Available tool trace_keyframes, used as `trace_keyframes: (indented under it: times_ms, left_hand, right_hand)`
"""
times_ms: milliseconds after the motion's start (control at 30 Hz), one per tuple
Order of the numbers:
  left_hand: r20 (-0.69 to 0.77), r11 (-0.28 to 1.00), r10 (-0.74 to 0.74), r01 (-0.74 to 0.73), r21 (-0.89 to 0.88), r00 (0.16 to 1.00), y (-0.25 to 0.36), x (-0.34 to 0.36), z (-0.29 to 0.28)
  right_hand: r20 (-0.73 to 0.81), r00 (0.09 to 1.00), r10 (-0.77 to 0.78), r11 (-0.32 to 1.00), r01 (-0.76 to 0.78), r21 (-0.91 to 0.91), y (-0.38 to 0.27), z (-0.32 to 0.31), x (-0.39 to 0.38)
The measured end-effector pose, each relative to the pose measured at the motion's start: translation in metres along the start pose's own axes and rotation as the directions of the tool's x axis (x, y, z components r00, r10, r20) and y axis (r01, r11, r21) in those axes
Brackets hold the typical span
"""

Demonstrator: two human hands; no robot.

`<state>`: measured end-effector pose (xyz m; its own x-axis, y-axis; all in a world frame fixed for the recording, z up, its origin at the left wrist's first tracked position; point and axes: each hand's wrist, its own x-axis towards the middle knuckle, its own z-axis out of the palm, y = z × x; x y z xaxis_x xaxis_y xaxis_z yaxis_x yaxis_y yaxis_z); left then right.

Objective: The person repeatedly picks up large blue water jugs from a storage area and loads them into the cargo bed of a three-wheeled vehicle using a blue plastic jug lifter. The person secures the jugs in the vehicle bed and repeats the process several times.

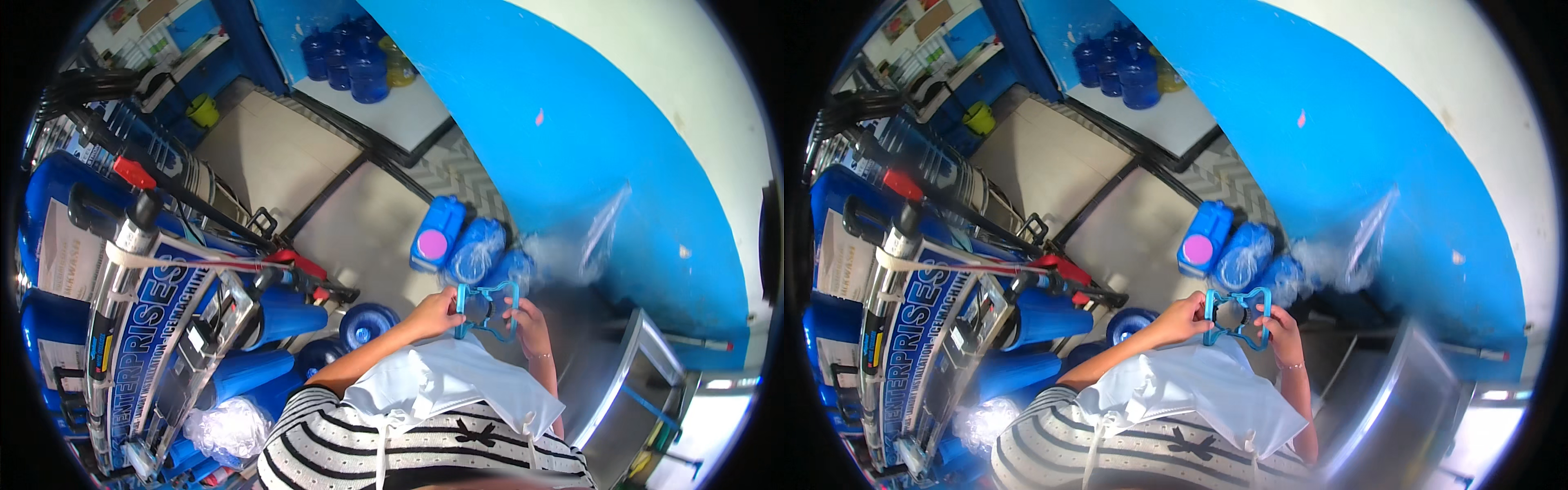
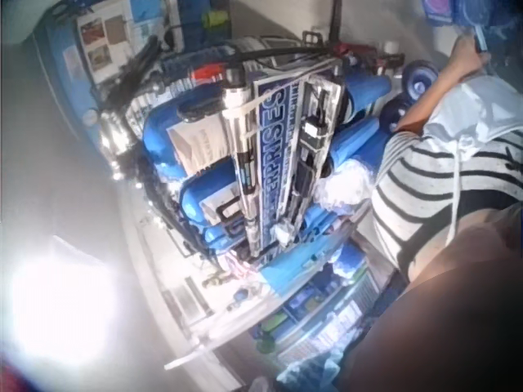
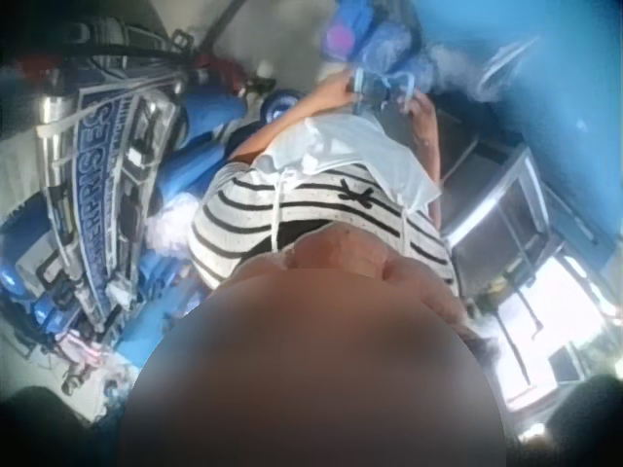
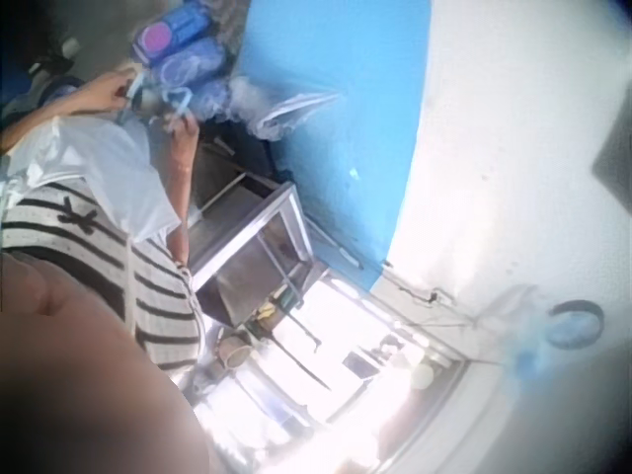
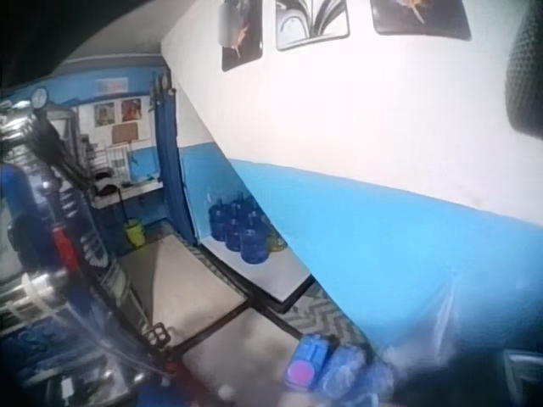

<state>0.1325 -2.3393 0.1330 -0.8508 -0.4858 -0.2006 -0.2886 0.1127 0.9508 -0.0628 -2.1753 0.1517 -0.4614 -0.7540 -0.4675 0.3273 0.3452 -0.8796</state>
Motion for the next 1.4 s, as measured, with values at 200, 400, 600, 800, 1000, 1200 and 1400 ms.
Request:
trace_keyframes:
  times_ms: [200,400,600,800,1000,1200,1400]
  left_hand:
    - [-0.13,0.998,-0.055,0.054,-0.014,0.99,0.02,0.065,-0.086]
    - [0.037,1.0,-0.016,0.015,0.02,0.999,0.01,0.142,-0.211]
    - [0.077,0.996,-0.013,0.005,0.093,0.997,-0.021,0.214,-0.372]
    - [-0.016,0.981,-0.087,0.083,-0.174,0.996,-0.064,0.239,-0.525]
    - [-0.074,0.946,-0.171,0.143,-0.292,0.982,-0.098,0.266,-0.616]
    - [-0.056,0.911,-0.229,0.194,-0.365,0.972,-0.119,0.313,-0.697]
    - [-0.37,0.934,-0.265,0.14,-0.33,0.89,-0.136,0.353,-0.804]
  right_hand:
    - [0.279,0.96,-0.039,0.988,0.079,-0.134,-0.076,0.048,0.128]
    - [0.473,0.88,0.046,0.984,0.043,-0.175,-0.109,0.137,0.22]
    - [0.532,0.846,-0.026,0.987,0.107,-0.122,-0.155,0.262,0.342]
    - [0.459,0.888,0.032,0.994,0.02,-0.107,-0.217,0.395,0.451]
    - [0.393,0.915,0.093,0.99,-0.043,-0.134,-0.243,0.468,0.531]
    - [0.35,0.93,0.11,0.979,-0.042,-0.197,-0.275,0.517,0.629]
    - [0.618,0.777,0.12,0.976,0.023,-0.218,-0.328,0.622,0.735]
